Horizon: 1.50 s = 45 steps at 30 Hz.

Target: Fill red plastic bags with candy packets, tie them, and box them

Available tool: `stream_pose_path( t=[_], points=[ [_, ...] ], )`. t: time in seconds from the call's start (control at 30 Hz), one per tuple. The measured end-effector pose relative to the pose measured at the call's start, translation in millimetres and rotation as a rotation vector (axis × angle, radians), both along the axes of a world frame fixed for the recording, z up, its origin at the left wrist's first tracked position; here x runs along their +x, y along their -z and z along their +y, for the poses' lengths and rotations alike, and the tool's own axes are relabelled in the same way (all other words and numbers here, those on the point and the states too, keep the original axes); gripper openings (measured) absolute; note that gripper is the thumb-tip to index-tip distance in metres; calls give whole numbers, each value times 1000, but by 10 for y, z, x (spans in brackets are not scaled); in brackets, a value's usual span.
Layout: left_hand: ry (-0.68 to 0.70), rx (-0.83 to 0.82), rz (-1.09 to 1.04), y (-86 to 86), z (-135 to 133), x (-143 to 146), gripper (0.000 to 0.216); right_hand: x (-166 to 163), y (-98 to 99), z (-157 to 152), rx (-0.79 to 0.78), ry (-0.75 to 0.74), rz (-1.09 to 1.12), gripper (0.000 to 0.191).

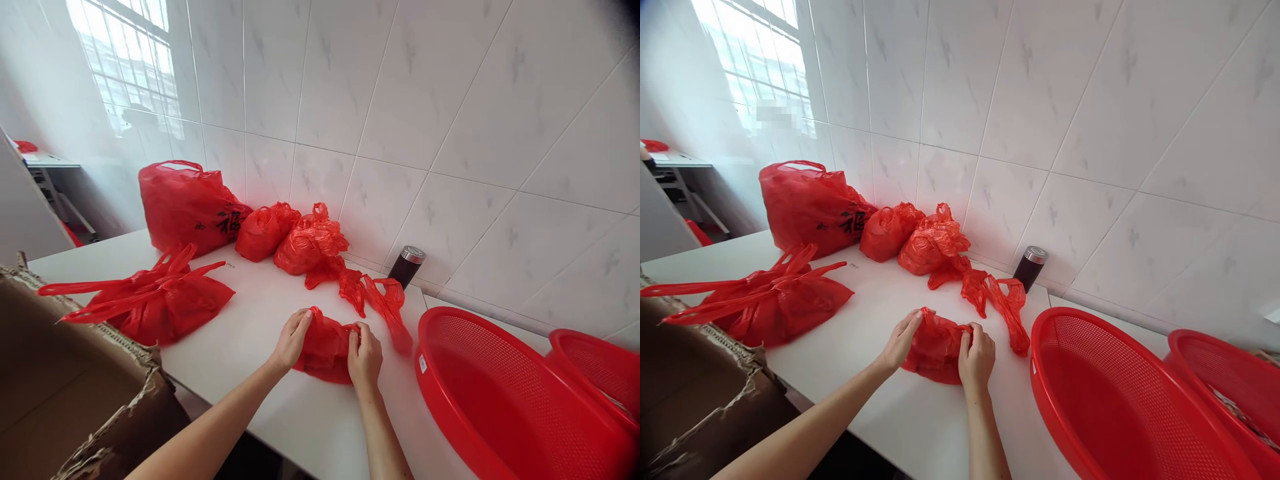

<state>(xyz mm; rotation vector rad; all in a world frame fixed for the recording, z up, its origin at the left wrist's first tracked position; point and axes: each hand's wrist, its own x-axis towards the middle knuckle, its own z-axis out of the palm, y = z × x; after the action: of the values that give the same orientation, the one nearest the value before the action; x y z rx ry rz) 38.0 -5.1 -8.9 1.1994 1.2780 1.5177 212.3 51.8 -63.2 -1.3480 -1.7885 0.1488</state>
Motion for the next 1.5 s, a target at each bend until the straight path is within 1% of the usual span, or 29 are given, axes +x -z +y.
stream_pose_path(
  t=[0.07, 0.13, 0.17, 0.27, 0.33, 0.43, 0.47, 0.5, 0.53, 0.57, 0.6, 0.63, 0.67, 0.7, 0.73, 0.77, 0.83, 0.9, 0.93, 1.0, 1.07, 1.17, 1.27, 1.33, 1.37, 1.43, 1.47, 1.5],
  points=[
    [-3, -58, -285, -95, -22, -28, 35, 34, -15, 5, -23, 48, -28, 32],
    [-76, -101, -451, -131, -22, -87, 39, 86, -9, 31, -108, 139, -57, 35],
    [-125, -113, -494, -125, -19, -122, 39, 113, -1, 46, -160, 174, -61, 35],
    [-232, -158, -557, -60, -21, -236, 34, 181, 17, 82, -273, 198, -22, 36],
    [-270, -202, -554, -43, -38, -323, 28, 210, 14, 85, -289, 185, 23, 36],
    [-357, -200, -485, -142, -100, -435, 7, 226, -25, 53, -267, 84, 222, 34],
    [-415, -166, -464, -199, -128, -446, 15, 222, -46, 33, -252, 41, 310, 33],
    [-470, -107, -413, -256, -155, -434, 26, 214, -72, 9, -239, 0, 391, 32],
    [-490, -25, -300, -305, -179, -396, 35, 203, -99, -17, -226, -33, 451, 30],
    [-456, 65, -112, -337, -193, -334, 41, 190, -128, -42, -218, -59, 487, 30],
    [-363, 140, 154, -349, -196, -250, 44, 179, -155, -64, -209, -81, 518, 29],
    [-223, 184, 458, -339, -183, -155, 44, 171, -179, -81, -203, -100, 555, 28],
    [-66, 191, 747, -311, -154, -58, 41, 171, -197, -91, -199, -114, 600, 27],
    [74, 158, 975, -274, -109, 27, 39, 178, -208, -93, -201, -126, 661, 26],
    [163, 112, 1095, -239, -52, 93, 36, 195, -213, -85, -214, -135, 736, 24],
    [214, 65, 1159, -218, 13, 131, 34, 218, -210, -70, -237, -145, 821, 23],
    [238, 10, 1187, -249, 141, 118, 29, 270, -195, -26, -298, -166, 994, 23],
    [232, -20, 1212, -382, 222, 5, 29, 298, -185, 8, -364, -195, 1098, 30],
    [227, -32, 1221, -470, 235, -78, 28, 295, -187, 11, -398, -216, 1097, 34],
    [206, -59, 1233, -636, 205, -283, 28, 252, -206, -17, -457, -281, 1015, 38],
    [157, -113, 1240, -737, 117, -532, 29, 179, -231, -71, -500, -346, 903, 39],
    [34, -233, 1250, -750, -67, -984, 30, 95, -226, -120, -531, -376, 805, 41],
    [-115, -336, 1284, -700, -258, -1457, 29, 95, -148, -87, -534, -315, 735, 42],
    [-243, -382, 1319, -683, -377, -1700, 31, 121, -83, -48, -527, -266, 682, 42],
    [-312, -397, 1338, -682, -432, -1780, 35, 132, -54, -33, -522, -252, 653, 42],
    [-428, -401, 1372, -689, -532, -1842, 42, 138, -11, -19, -515, -240, 596, 42],
    [-444, -383, 1393, -692, -573, -1827, 44, 133, 4, -19, -515, -239, 568, 42],
    [-428, -355, 1418, -690, -607, -1790, 46, 124, 16, -23, -518, -235, 541, 41]
  ],
)
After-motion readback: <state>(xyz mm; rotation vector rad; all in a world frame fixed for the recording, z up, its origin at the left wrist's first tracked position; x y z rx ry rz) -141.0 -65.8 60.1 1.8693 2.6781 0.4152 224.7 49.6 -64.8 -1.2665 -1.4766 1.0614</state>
